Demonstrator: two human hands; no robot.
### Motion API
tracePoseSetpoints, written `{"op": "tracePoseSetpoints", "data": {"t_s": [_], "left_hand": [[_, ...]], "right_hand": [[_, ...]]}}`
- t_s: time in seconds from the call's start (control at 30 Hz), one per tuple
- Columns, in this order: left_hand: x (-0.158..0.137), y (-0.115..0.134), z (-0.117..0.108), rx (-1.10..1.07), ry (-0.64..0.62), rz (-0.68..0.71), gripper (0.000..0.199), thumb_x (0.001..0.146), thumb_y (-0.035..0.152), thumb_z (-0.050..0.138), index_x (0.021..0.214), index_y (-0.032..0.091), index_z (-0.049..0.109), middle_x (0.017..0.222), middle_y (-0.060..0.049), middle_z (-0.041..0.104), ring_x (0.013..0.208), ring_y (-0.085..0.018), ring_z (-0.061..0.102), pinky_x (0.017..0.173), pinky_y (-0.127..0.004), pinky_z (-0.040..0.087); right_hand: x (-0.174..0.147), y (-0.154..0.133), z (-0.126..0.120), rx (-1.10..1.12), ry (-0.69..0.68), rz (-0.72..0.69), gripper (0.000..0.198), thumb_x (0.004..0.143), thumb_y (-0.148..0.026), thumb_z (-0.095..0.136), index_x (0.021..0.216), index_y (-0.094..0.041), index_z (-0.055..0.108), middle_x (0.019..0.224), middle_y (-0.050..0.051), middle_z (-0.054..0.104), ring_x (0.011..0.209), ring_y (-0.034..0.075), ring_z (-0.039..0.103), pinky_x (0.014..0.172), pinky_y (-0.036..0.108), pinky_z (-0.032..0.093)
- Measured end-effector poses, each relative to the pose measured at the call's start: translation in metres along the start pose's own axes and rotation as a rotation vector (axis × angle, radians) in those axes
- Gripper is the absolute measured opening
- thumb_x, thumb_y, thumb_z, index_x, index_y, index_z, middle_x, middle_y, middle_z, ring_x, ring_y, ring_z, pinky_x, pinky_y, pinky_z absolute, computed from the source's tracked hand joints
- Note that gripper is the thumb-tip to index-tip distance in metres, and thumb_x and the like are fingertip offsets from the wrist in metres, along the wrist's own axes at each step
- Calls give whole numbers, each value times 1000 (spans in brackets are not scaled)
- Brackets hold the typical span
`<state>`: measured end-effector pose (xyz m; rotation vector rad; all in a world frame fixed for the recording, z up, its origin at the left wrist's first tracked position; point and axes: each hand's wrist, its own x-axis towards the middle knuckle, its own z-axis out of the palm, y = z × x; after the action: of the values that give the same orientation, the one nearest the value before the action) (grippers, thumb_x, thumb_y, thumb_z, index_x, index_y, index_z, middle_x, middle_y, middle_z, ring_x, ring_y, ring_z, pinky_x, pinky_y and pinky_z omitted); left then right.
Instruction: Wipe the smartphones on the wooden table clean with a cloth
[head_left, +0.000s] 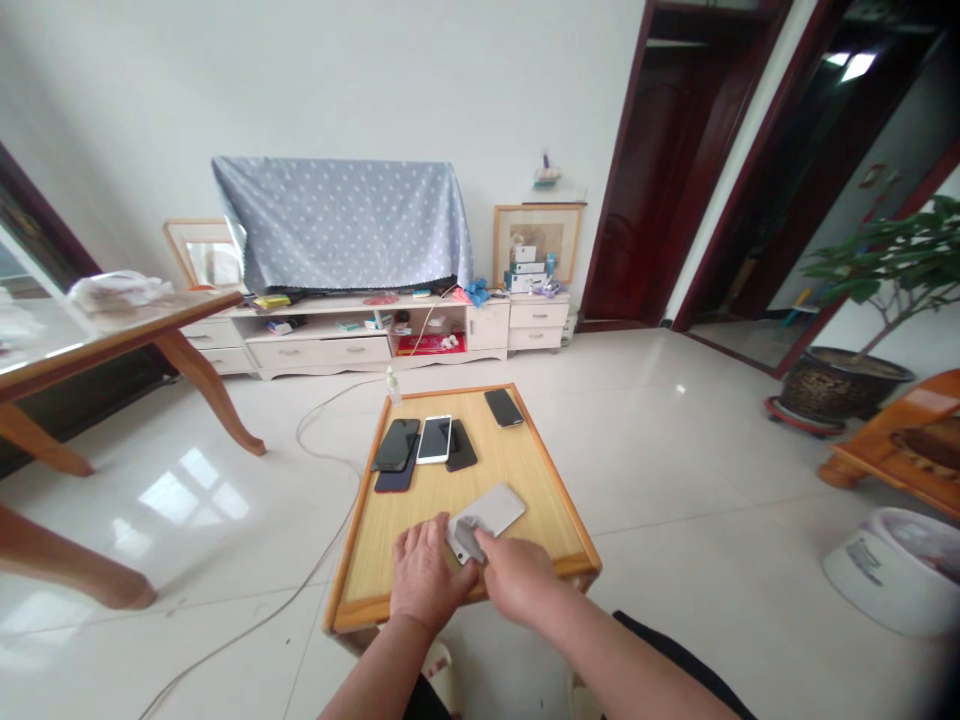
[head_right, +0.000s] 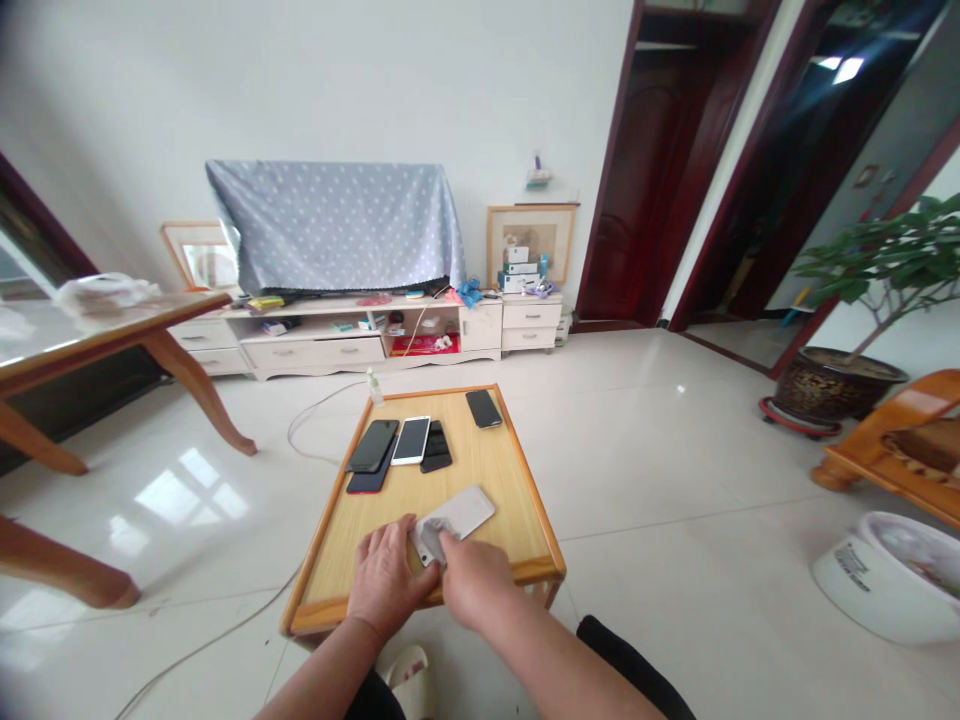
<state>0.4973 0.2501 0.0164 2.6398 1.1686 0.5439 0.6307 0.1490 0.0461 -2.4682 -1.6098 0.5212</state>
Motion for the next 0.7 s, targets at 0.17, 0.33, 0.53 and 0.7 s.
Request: {"op": "tracePoseSetpoints", "data": {"t_s": [0.17,0.33,0.53,0.7], "left_hand": [[0,1,0,13,3,4,56,72,40,65,123,20,52,118,-8,63,116,-27,52,107,-41,28],[0,-1,2,10,-12,4,58,70,38,65,124,21,51,119,-8,63,117,-27,52,107,-41,28],[0,-3,4,-3,-7,32,58,73,42,64,125,20,51,118,-8,63,116,-27,52,106,-41,29],[-1,-2,2,3,-11,18,57,72,39,65,124,21,51,118,-8,63,116,-27,53,106,-41,29]], "right_hand": [[-2,10,-1,14,18,29,44,88,-24,43,129,-32,56,100,7,73,92,26,69,74,33,44],[10,37,-21,-11,11,240,46,91,-26,40,134,-27,54,101,11,73,94,27,69,74,34,44],[-13,11,6,6,23,-38,45,88,-25,45,131,-33,55,98,7,74,90,27,69,74,34,44],[3,32,-13,-13,37,192,43,91,-25,41,132,-30,54,99,9,74,91,27,69,72,34,44]]}}
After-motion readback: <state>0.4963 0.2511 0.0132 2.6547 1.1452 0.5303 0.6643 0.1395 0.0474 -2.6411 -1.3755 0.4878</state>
